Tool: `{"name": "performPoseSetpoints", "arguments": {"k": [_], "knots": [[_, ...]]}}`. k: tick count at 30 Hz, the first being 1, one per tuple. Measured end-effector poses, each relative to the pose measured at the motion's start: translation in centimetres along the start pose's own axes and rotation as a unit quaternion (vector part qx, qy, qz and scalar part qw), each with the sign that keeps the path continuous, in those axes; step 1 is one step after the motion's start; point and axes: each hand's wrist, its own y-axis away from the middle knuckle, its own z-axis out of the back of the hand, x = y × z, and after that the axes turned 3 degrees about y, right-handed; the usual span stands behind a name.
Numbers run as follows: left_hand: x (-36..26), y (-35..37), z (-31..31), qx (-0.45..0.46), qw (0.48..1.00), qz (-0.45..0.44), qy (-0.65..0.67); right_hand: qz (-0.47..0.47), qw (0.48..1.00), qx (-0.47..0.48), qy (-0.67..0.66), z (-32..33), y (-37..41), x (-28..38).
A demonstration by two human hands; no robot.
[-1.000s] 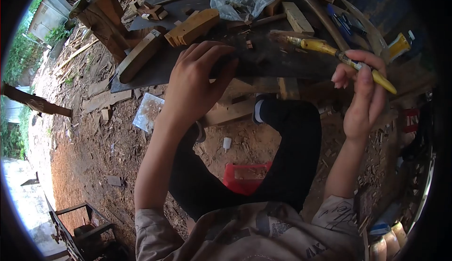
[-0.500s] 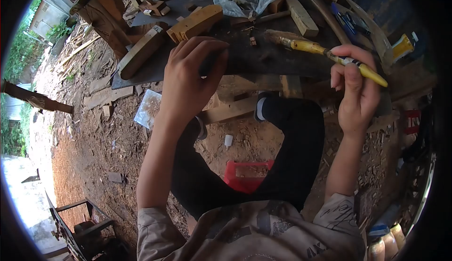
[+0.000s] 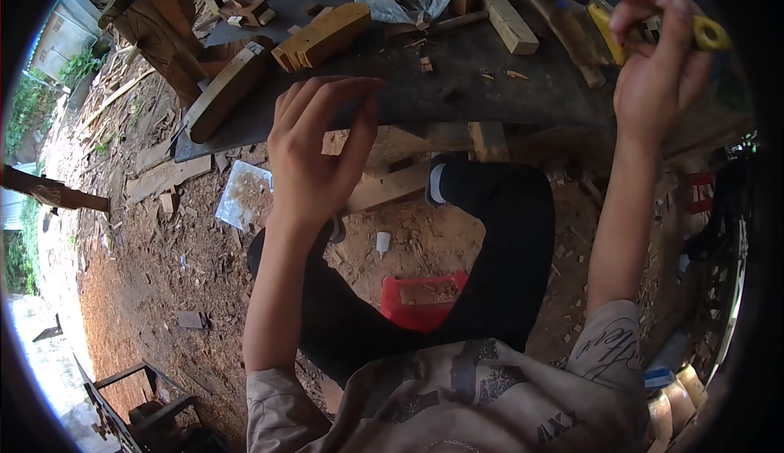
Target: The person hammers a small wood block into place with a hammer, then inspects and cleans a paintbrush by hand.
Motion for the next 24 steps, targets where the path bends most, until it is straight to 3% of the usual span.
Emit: {"name": "performPoseSetpoints", "arguments": {"k": [2, 5, 7, 9, 14, 19, 21, 24], "knots": [[0.2, 0.5, 0.3, 0.001, 1.0, 0.002, 0.0, -0.04, 0.998, 0.048, 0.029, -0.3, -0.2, -0.1], [0.4, 1.4, 0.7, 0.009, 1.0, 0.007, -0.002, 0.017, 0.99, 0.128, 0.056, -1.4, -0.1, 0.0], [0.8, 2.0, 1.1, 0.011, 1.0, 0.003, -0.006, -0.051, 0.994, 0.087, 0.032, -2.9, 0.6, 0.2], [1.4, 2.4, 1.4, 0.006, 1.0, 0.005, -0.011, -0.014, 0.995, 0.073, 0.059, -3.5, 1.5, -0.3], [2.3, 1.4, 1.6, -0.009, 1.0, -0.014, -0.004, -0.083, 0.958, 0.275, 0.015, 0.8, 0.5, -2.8], [3.1, 1.0, 1.8, -0.054, 0.998, -0.021, 0.014, -0.105, 0.935, 0.33, 0.079, -4.2, 2.6, -2.9], [3.1, 1.3, 1.7, -0.076, 0.997, -0.006, 0.024, -0.202, 0.925, 0.272, -0.17, -4.9, 2.6, -6.3], [3.6, 2.0, 1.5, -0.089, 0.996, -0.005, 0.022, -0.174, 0.926, 0.284, -0.178, -9.0, 1.6, -0.8]]}}
